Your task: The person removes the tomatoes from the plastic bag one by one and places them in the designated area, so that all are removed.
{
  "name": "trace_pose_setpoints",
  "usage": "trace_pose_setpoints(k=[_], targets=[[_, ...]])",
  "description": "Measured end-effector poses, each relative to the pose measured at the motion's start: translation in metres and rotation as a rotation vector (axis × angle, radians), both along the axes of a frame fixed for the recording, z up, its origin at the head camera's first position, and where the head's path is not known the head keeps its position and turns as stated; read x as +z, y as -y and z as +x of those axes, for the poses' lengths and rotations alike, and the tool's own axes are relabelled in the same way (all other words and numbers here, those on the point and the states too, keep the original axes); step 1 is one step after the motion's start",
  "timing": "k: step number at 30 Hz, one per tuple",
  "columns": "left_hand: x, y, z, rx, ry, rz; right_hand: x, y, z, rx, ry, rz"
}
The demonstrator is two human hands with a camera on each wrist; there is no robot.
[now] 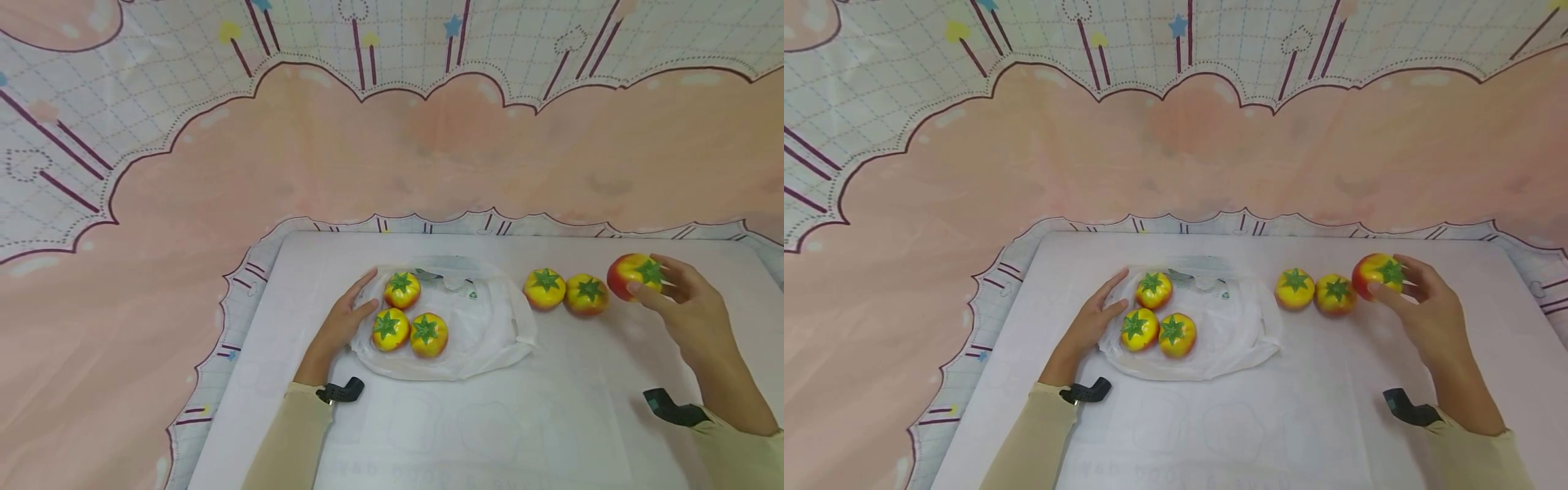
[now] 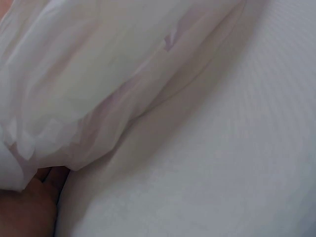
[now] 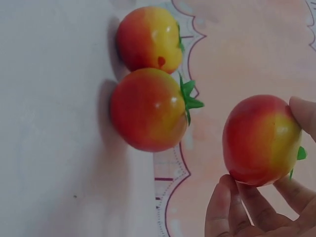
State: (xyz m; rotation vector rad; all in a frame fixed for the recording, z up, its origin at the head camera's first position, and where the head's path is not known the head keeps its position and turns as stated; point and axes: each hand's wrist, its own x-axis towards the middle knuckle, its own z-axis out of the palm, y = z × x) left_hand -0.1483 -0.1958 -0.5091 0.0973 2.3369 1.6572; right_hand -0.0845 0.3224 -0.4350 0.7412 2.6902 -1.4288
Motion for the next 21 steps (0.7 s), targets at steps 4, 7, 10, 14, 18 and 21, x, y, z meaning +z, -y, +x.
trace_pose_setpoints(k=[4, 7, 10, 14, 18, 21], targets=[[0.000, 0.000, 0.001, -0.001, -0.009, 0.002, -0.005, -0.004, 0.000, -0.011, 0.009, 0.007], [0.000, 0.000, 0.002, -0.001, -0.010, 0.002, -0.008, -0.006, 0.000, -0.015, 0.013, 0.006], [0.000, 0.001, 0.001, -0.004, -0.014, 0.007, -0.011, -0.008, 0.000, -0.027, 0.026, -0.016], [0.000, 0.001, 0.001, -0.003, -0.009, 0.000, -0.014, -0.013, 0.000, -0.029, 0.051, -0.049], [0.001, 0.001, 0.001, -0.002, -0.002, -0.006, -0.019, -0.019, 0.001, -0.016, 0.057, -0.076], [0.002, 0.001, 0.001, -0.005, -0.002, -0.002, -0.023, -0.021, 0.000, -0.018, 0.053, -0.106]])
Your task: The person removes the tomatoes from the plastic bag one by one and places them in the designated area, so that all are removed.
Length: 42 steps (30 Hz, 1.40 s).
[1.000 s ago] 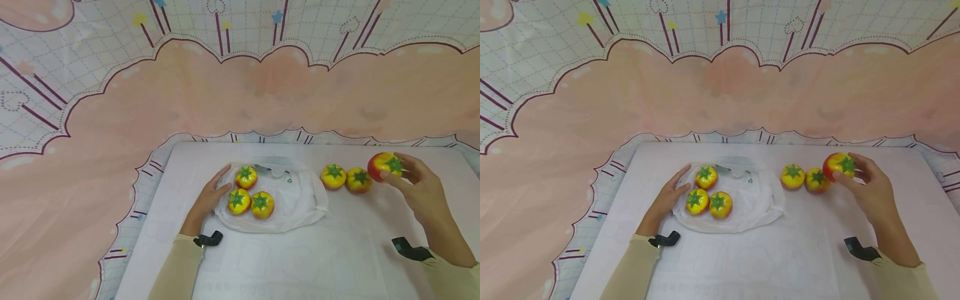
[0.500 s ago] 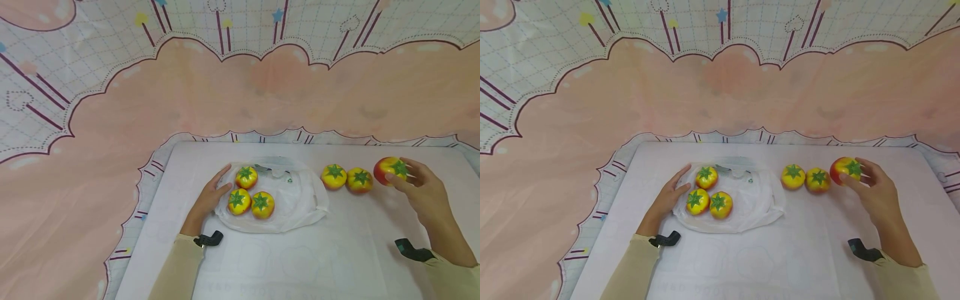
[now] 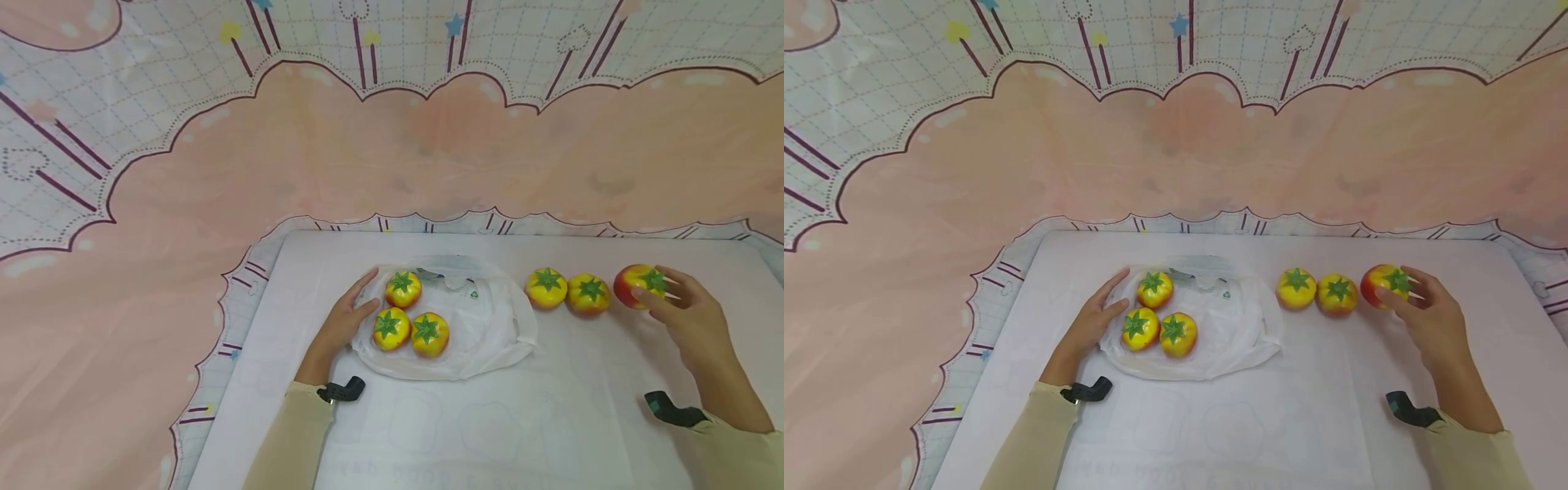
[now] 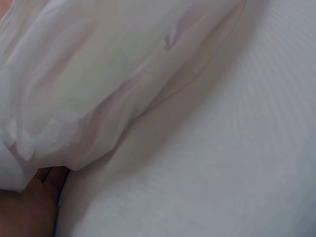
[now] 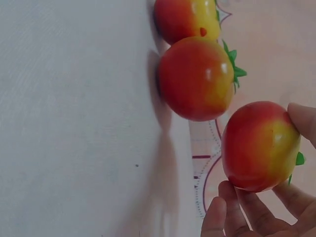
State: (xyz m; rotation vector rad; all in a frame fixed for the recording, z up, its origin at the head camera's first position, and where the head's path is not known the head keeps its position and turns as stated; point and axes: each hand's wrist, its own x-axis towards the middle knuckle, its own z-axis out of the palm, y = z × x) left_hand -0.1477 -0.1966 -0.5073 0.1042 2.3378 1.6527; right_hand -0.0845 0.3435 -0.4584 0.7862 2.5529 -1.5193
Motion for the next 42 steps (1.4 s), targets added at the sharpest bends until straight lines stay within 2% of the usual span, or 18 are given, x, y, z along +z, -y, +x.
trace_pose_setpoints(k=[16, 24, 30, 42], targets=[[0.001, 0.000, -0.001, -0.004, -0.007, -0.028, -0.019, -0.009, -0.003, -0.014, 0.055, -0.034], [0.000, 0.000, 0.000, -0.006, -0.014, -0.022, -0.027, -0.011, -0.002, -0.013, 0.038, -0.045], [0.001, -0.001, 0.001, 0.002, -0.006, -0.020, -0.028, -0.010, -0.003, -0.001, 0.021, -0.033], [0.002, -0.002, 0.000, -0.003, 0.000, -0.022, -0.022, -0.011, -0.005, 0.038, 0.068, 0.020]])
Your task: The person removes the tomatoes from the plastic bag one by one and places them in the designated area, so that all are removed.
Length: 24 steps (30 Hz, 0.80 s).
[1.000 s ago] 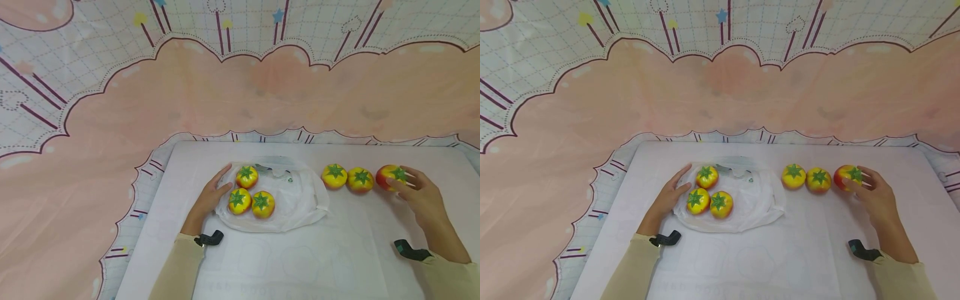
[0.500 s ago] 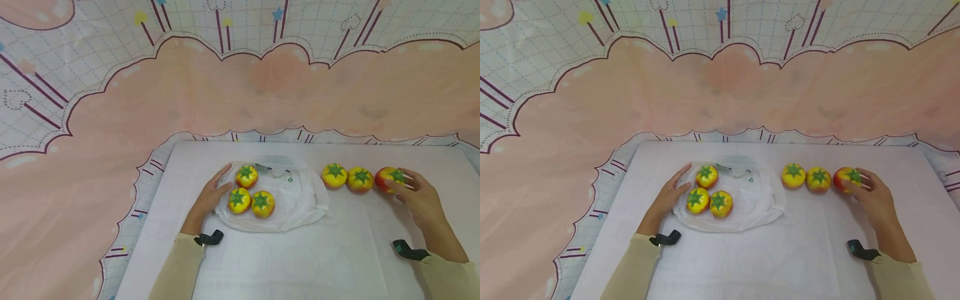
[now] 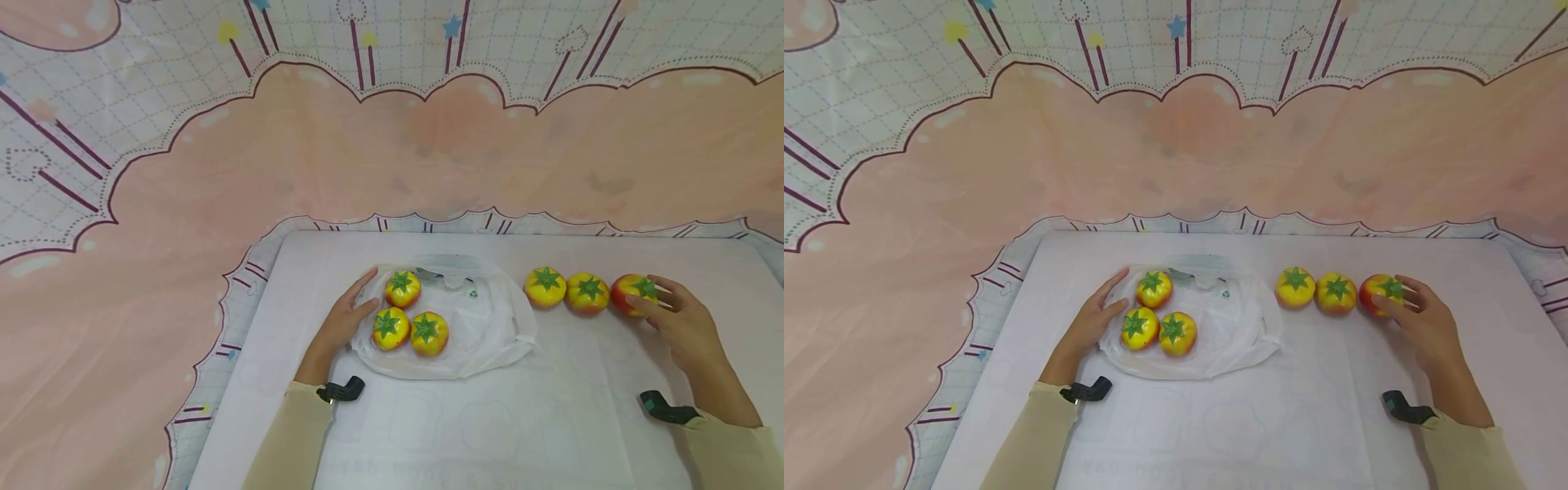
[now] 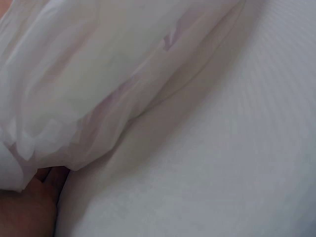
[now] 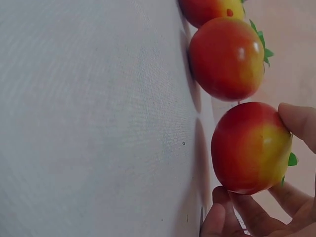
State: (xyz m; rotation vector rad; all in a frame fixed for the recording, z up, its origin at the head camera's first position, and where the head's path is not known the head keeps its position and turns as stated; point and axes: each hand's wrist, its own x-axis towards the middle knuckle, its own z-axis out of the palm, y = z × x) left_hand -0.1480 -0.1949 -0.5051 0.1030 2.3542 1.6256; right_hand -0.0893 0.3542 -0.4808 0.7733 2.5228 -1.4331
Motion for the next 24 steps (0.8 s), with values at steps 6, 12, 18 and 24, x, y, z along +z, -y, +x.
trace_pose_setpoints(k=[6, 12, 18, 24], targets=[[0.0016, -0.0003, 0.0007, -0.001, 0.007, 0.004, -0.0015, -0.0004, -0.0007, 0.017, 0.007, 0.007], [0.0008, 0.0000, 0.0005, -0.002, 0.008, 0.008, -0.0031, -0.0008, -0.0002, 0.035, -0.011, -0.008], [-0.0009, 0.0014, -0.0001, -0.011, -0.013, 0.037, -0.0044, -0.0009, 0.0013, 0.055, -0.034, -0.017], [-0.0031, 0.0022, -0.0027, -0.018, 0.010, 0.021, -0.0052, -0.0006, 0.0025, 0.050, -0.014, 0.005]])
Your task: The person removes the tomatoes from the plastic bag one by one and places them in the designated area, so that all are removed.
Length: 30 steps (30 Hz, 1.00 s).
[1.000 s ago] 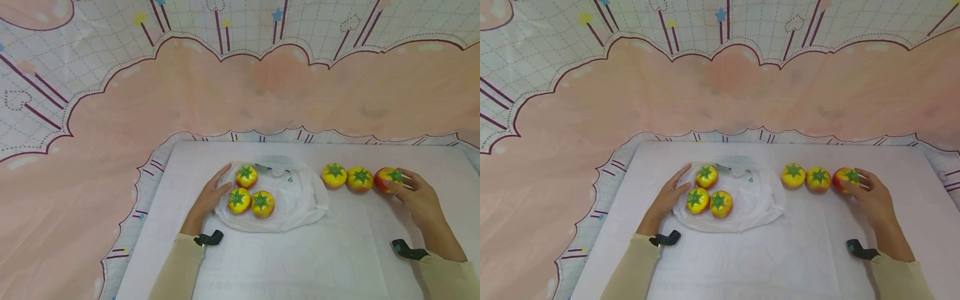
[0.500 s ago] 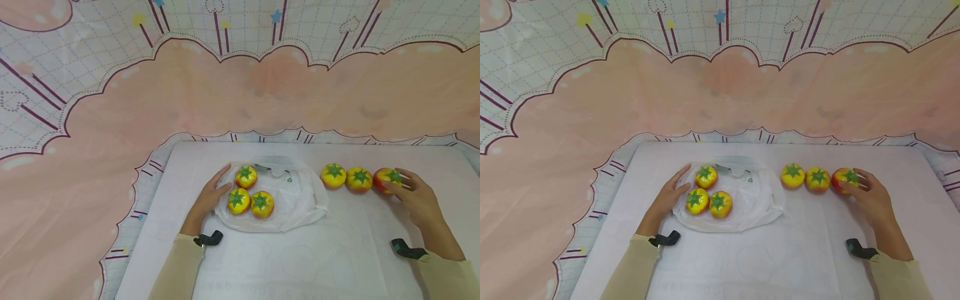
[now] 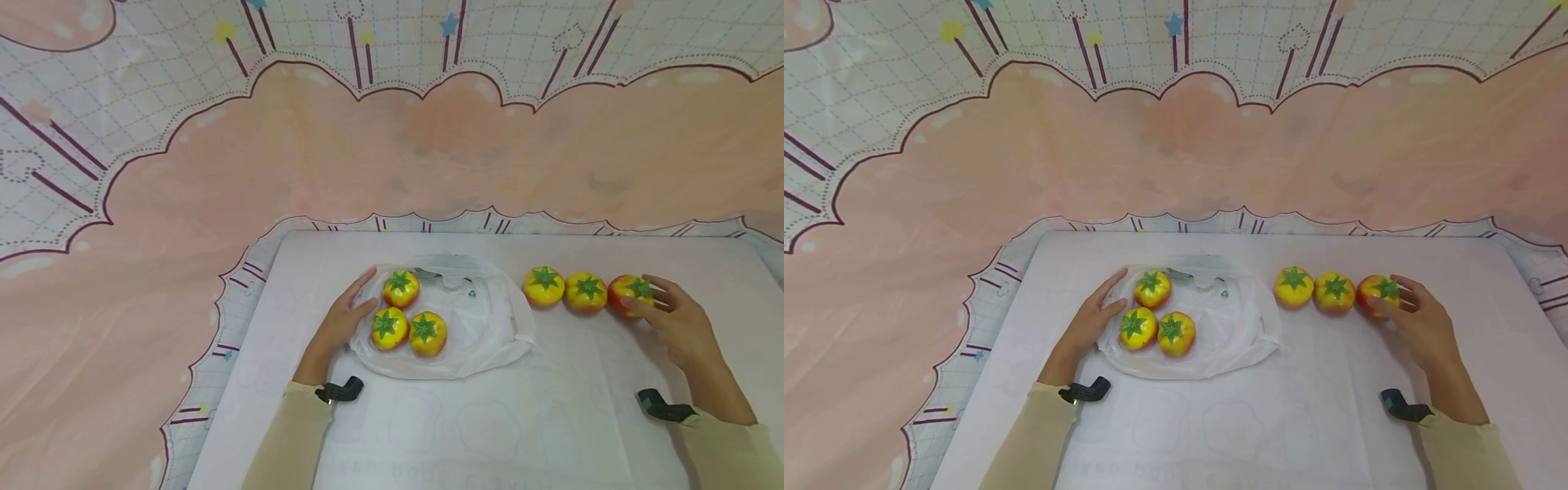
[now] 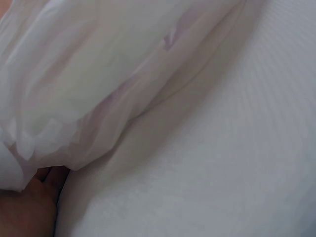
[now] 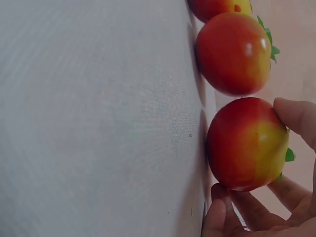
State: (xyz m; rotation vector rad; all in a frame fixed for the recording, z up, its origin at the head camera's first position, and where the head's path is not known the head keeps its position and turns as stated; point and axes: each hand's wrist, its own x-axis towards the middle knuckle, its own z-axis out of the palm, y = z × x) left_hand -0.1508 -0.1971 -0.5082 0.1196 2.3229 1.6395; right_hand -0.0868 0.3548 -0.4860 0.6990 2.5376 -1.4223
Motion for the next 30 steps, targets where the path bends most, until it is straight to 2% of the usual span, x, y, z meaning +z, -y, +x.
trace_pose_setpoints(k=[6, 15, 30], targets=[[0.0015, -0.0020, -0.0011, 0.003, 0.023, -0.014, 0.0008, 0.0006, 0.0002, -0.001, 0.015, 0.027], [0.0027, -0.0011, 0.0026, 0.008, -0.013, -0.005, 0.0025, 0.0016, 0.0006, 0.022, 0.012, 0.073], [0.0025, -0.0019, 0.0034, 0.018, -0.005, -0.014, 0.0015, -0.0019, -0.0002, 0.059, 0.025, 0.138]])
